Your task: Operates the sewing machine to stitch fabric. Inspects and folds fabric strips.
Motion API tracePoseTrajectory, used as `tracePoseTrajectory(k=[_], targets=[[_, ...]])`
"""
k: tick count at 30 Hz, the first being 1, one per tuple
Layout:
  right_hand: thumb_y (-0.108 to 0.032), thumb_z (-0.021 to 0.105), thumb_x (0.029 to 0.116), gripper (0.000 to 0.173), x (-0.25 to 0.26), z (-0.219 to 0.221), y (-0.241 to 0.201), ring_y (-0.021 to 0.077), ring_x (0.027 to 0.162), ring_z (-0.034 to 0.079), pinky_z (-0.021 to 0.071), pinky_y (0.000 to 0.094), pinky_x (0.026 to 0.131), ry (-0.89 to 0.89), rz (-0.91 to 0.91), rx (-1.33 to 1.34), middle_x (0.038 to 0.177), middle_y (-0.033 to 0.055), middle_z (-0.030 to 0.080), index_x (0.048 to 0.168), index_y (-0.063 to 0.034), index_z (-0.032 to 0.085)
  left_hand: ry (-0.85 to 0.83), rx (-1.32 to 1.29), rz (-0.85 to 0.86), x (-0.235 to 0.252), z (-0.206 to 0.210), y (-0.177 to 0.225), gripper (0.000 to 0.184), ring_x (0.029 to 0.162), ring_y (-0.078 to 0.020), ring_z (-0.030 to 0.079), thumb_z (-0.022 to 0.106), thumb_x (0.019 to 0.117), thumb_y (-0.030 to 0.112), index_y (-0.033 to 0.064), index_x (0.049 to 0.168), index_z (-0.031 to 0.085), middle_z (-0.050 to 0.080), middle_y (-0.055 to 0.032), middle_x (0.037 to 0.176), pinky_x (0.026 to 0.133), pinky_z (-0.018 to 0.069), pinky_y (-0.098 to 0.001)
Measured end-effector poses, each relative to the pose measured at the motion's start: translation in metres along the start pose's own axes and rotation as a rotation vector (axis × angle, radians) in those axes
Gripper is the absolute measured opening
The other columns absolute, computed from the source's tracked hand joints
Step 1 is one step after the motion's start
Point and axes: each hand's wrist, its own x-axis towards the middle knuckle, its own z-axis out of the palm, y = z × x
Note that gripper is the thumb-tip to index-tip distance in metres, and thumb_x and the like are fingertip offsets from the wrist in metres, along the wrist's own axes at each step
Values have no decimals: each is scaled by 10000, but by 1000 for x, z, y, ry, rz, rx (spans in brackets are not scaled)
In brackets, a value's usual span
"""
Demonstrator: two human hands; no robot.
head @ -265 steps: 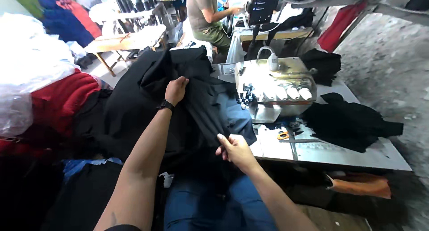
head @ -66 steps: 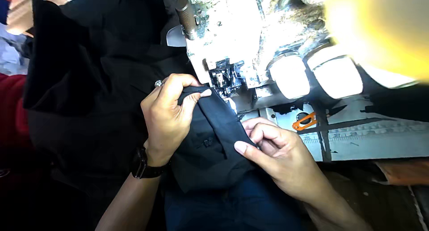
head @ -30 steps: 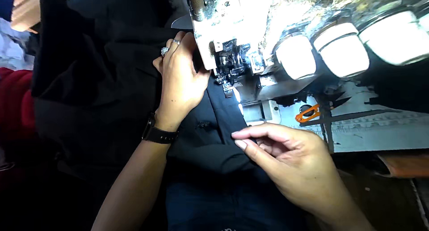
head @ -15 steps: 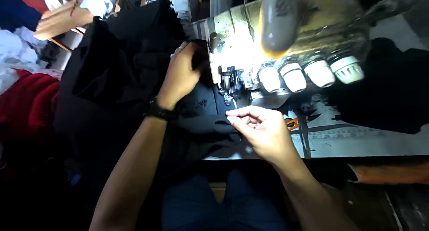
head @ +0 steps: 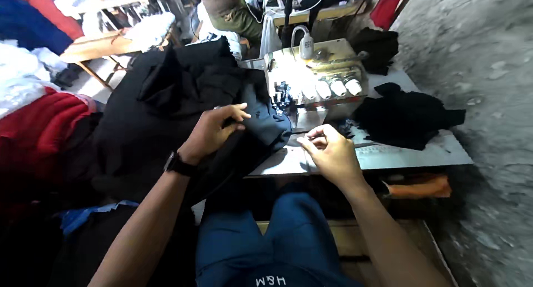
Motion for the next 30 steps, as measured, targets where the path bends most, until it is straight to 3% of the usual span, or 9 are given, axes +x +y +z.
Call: tracePoseTrajectory(k=[2,4,6,8,11,14,17,23,30], targets=[[-212,825,882,254,-7,3,-3,138,797,724,623,383,749,42,-162,-45,896,38,733,1020,-69,666,20,11,-46,21,7,25,178,924,-133,700,683,984,164,9,1072,684,722,-74,1000,868,583,-345],[-193,865,831,347,2,14,-10,162,924,729,626,369,835,86,-361,-27,1015,75,734,1072,-40,668,66,-50,-63,44,5,63,207,604,-76,560,684,996,228,34,1060,651,618,-13,733,583,500,-256],[-232,896,783,486,18,25,-20,257,1048,687,582,420,927,147,-531,-26,1129,158,691,1125,17,658,59,-111,-74,59,-5,102,197,502,-54,523,714,977,214,59,1075,644,616,15,661,490,467,-224],[-283,908,750,570,28,35,-34,307,1084,663,561,446,938,178,-583,-15,1161,210,654,1112,35,602,14,-169,-116,64,-13,117,231,504,-56,569,721,971,184,63,1152,646,668,4,698,497,513,-219],[-138,839,739,541,37,45,-57,160,986,691,589,324,882,205,-643,214,1051,131,689,1179,33,575,-12,-185,-93,64,-23,121,222,513,-64,572,701,982,164,62,1168,633,643,-1,685,495,514,-215],[-13,774,801,285,36,36,-62,145,890,615,540,268,772,158,-781,308,965,116,604,976,6,550,-135,1,-87,49,-36,98,292,666,-83,620,694,976,226,101,1236,650,666,8,810,626,549,-279],[46,771,749,254,26,29,-49,217,974,655,571,311,817,92,-864,236,993,153,632,868,-13,554,-236,224,-144,33,-39,70,183,772,-91,653,686,966,349,189,1035,741,704,52,848,747,527,-431],[-165,864,755,488,42,64,-39,190,1023,663,556,337,934,161,-694,275,1064,150,676,1128,34,620,-132,-134,-146,53,-36,73,208,637,-66,629,701,982,236,47,1028,626,667,-4,762,604,548,-246],[-12,785,803,306,45,43,-76,147,1059,655,567,281,911,143,-837,427,1089,124,658,1061,29,627,63,-73,-96,74,-43,127,167,532,-25,564,720,961,162,92,1107,677,711,23,885,492,494,-192]])
